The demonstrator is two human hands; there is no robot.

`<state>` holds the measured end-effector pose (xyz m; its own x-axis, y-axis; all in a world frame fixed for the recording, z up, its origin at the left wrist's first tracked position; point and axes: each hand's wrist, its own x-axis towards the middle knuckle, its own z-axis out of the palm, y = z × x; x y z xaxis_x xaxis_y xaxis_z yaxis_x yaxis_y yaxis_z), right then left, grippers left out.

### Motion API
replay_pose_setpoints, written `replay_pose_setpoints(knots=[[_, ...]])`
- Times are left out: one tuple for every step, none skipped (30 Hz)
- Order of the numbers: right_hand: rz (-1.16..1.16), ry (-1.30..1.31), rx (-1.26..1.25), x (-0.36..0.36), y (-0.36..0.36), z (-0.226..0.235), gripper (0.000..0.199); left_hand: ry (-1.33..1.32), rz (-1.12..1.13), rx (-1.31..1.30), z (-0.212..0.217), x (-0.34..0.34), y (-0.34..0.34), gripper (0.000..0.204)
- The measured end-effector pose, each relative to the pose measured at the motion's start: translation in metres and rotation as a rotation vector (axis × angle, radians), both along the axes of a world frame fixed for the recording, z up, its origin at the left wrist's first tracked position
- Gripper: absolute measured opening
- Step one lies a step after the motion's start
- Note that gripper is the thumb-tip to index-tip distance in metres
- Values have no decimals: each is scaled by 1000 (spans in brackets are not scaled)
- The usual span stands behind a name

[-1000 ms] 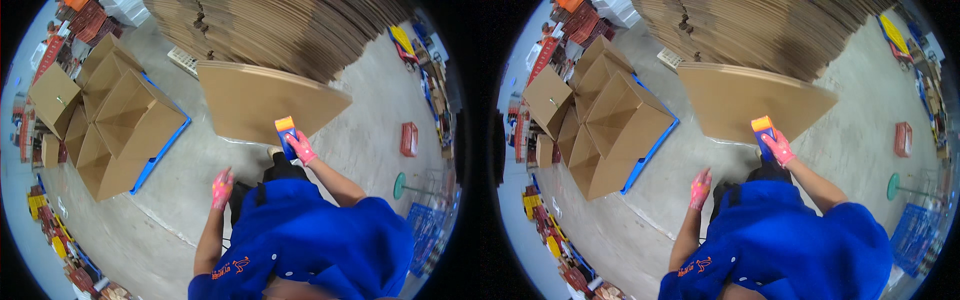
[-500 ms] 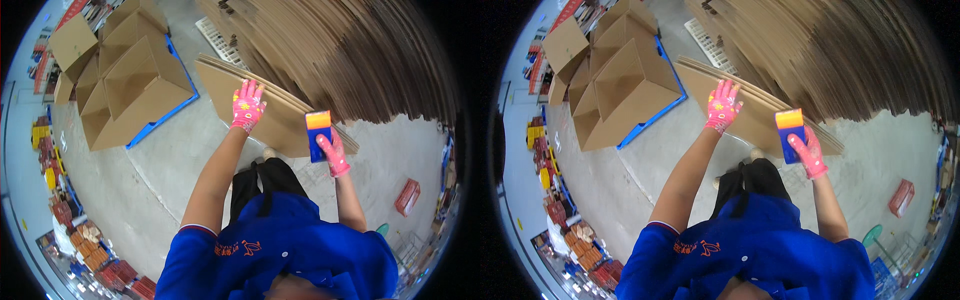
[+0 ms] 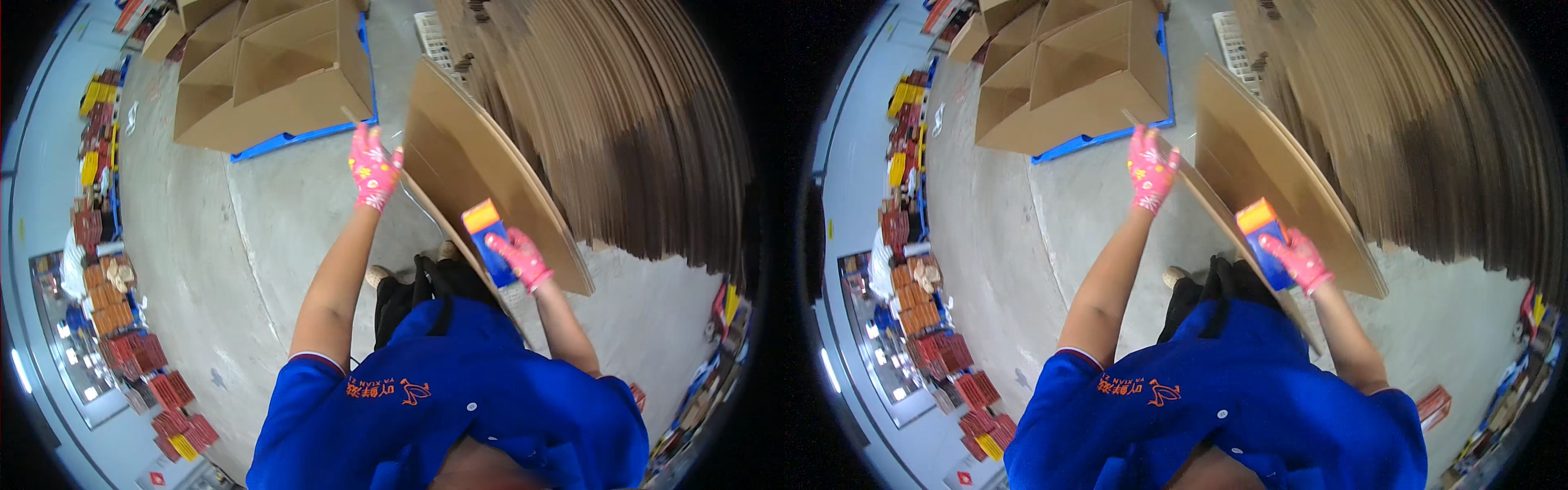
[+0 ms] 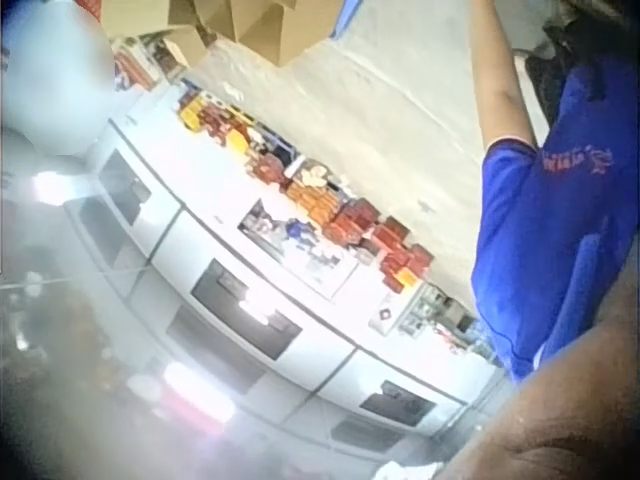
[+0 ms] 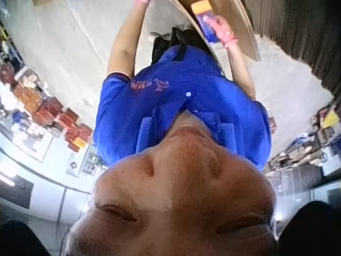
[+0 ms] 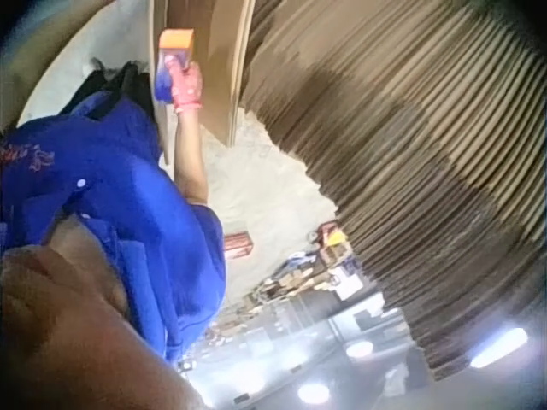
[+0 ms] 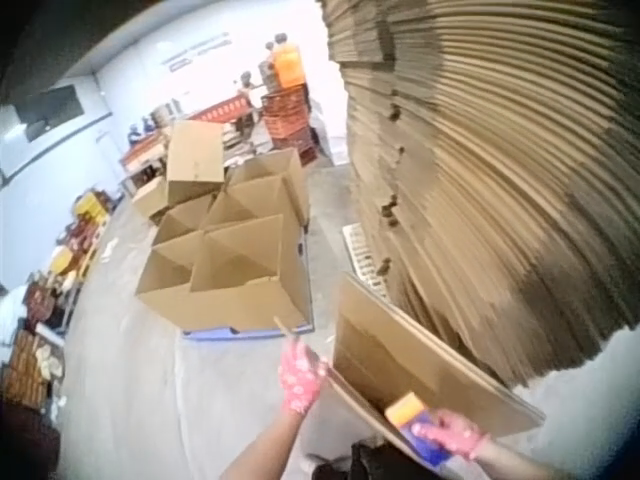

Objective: Assembling and taping cardboard boxes in a warehouse setting.

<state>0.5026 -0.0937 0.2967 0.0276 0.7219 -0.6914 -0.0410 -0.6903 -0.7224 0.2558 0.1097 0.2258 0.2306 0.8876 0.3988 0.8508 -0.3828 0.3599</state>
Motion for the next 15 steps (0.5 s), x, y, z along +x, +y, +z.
replay_pose_setpoints(knots=[[65, -50, 33, -5, -10, -8, 50, -153, 151, 23, -2, -9, 9, 50], [126, -99, 63, -9, -21, -16, 50, -305, 299, 46, -5, -18, 20, 55], [189, -100, 30, -14, -29, -23, 49, -301, 331, 50, -11, -41, 36, 55], [214, -78, 14, -18, -38, -30, 53, -526, 349, -230, -20, -68, 55, 58], [197, -37, -63, -20, -42, -26, 58, -748, 354, -521, -28, -90, 64, 61], [161, -2, -156, -20, -48, -21, 64, -747, 357, -547, -29, -95, 67, 61], [146, -4, -184, -18, -53, -19, 64, -679, 283, -587, -19, -93, 71, 60], [118, -2, -124, -19, -57, -16, 67, -609, 209, -617, -10, -94, 72, 59], [95, 2, -60, -22, -59, -11, 70, -604, 208, -637, -7, -102, 71, 59], [83, 5, -78, -25, -59, -4, 70, -745, 201, -678, -5, -108, 71, 56], [157, -79, -87, -29, -57, 4, 69, -886, 196, -716, -5, -111, 69, 54], [239, -164, -90, -30, -56, 9, 69, -884, 196, -729, 0, -109, 64, 54], [184, -111, -99, -30, -59, 7, 63, -891, 157, -699, 4, -106, 57, 52], [175, -111, -109, -26, -63, 5, 63, -900, 119, -667, 9, -104, 49, 51], [155, -58, -112, -22, -65, 3, 62, -755, 118, -630, 15, -109, 43, 47]])
